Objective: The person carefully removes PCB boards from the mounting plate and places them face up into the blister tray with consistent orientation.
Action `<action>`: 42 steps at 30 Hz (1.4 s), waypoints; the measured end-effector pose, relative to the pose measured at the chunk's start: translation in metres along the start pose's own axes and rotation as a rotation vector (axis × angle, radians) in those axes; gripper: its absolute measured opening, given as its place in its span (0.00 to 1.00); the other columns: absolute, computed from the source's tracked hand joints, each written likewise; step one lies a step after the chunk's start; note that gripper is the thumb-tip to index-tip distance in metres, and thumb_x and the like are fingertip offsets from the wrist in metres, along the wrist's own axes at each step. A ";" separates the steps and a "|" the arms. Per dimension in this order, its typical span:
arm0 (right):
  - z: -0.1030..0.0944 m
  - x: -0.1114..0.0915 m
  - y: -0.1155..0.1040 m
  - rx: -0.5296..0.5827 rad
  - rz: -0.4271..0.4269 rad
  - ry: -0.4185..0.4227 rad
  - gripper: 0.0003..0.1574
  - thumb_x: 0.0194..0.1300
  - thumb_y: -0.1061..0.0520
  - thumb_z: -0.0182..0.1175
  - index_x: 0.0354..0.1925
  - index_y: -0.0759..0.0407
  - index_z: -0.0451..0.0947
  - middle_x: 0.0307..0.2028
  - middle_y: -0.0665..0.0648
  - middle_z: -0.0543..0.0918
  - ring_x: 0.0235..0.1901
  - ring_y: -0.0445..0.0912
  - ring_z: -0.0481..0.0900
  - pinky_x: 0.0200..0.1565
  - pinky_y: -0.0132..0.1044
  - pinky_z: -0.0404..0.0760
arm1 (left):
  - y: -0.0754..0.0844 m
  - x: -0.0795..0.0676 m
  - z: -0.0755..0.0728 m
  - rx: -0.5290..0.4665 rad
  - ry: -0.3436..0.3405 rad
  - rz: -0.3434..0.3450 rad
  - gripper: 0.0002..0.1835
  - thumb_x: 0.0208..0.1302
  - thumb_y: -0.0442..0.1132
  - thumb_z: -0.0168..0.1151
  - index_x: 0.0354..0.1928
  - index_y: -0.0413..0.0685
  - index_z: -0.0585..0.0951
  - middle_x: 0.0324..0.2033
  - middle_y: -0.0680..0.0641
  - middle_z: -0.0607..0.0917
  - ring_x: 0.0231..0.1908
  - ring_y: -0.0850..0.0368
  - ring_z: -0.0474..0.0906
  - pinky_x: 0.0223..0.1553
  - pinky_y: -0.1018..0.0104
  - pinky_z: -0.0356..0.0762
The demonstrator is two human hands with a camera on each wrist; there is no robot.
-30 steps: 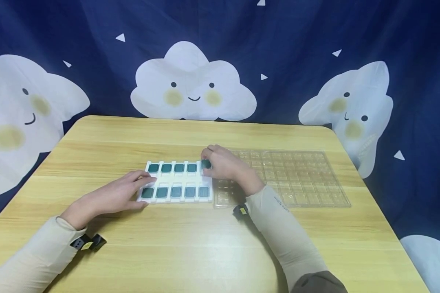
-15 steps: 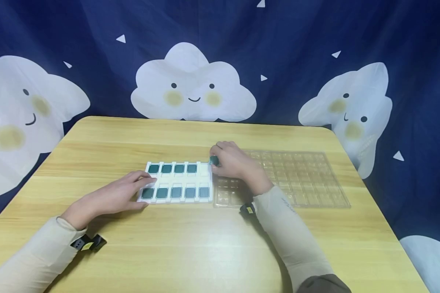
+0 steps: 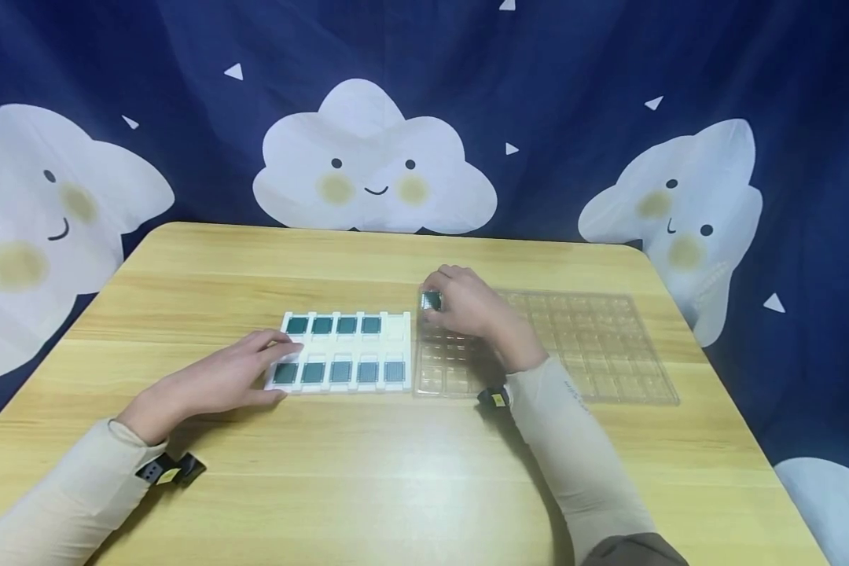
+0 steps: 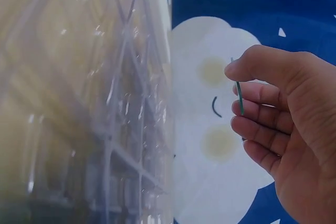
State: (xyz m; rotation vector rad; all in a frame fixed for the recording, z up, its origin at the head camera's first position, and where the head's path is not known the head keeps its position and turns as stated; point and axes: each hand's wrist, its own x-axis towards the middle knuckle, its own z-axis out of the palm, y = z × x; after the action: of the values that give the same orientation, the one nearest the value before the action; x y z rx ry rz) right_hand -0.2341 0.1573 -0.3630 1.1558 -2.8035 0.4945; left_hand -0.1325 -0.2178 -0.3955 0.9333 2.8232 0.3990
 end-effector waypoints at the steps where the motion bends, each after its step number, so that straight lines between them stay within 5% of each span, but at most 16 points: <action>1: 0.000 0.000 0.001 0.000 0.000 -0.006 0.22 0.58 0.55 0.66 0.48 0.65 0.78 0.43 0.59 0.81 0.42 0.52 0.78 0.50 0.46 0.77 | 0.000 0.000 0.000 0.000 -0.001 0.000 0.40 0.56 0.49 0.71 0.68 0.40 0.70 0.62 0.37 0.70 0.61 0.42 0.68 0.64 0.47 0.67; 42: 0.019 0.031 0.043 0.099 0.212 -0.254 0.17 0.61 0.54 0.68 0.48 0.58 0.81 0.39 0.53 0.78 0.40 0.49 0.76 0.46 0.45 0.77 | 0.002 -0.002 0.000 -0.015 -0.002 0.001 0.39 0.58 0.50 0.70 0.68 0.40 0.69 0.62 0.38 0.70 0.60 0.45 0.68 0.64 0.48 0.68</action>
State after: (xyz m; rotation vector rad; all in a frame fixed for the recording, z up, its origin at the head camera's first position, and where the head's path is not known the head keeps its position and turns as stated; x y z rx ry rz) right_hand -0.2851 0.1583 -0.3866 1.0065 -3.1760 0.5416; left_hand -0.1296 -0.2180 -0.3949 0.9310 2.8143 0.4187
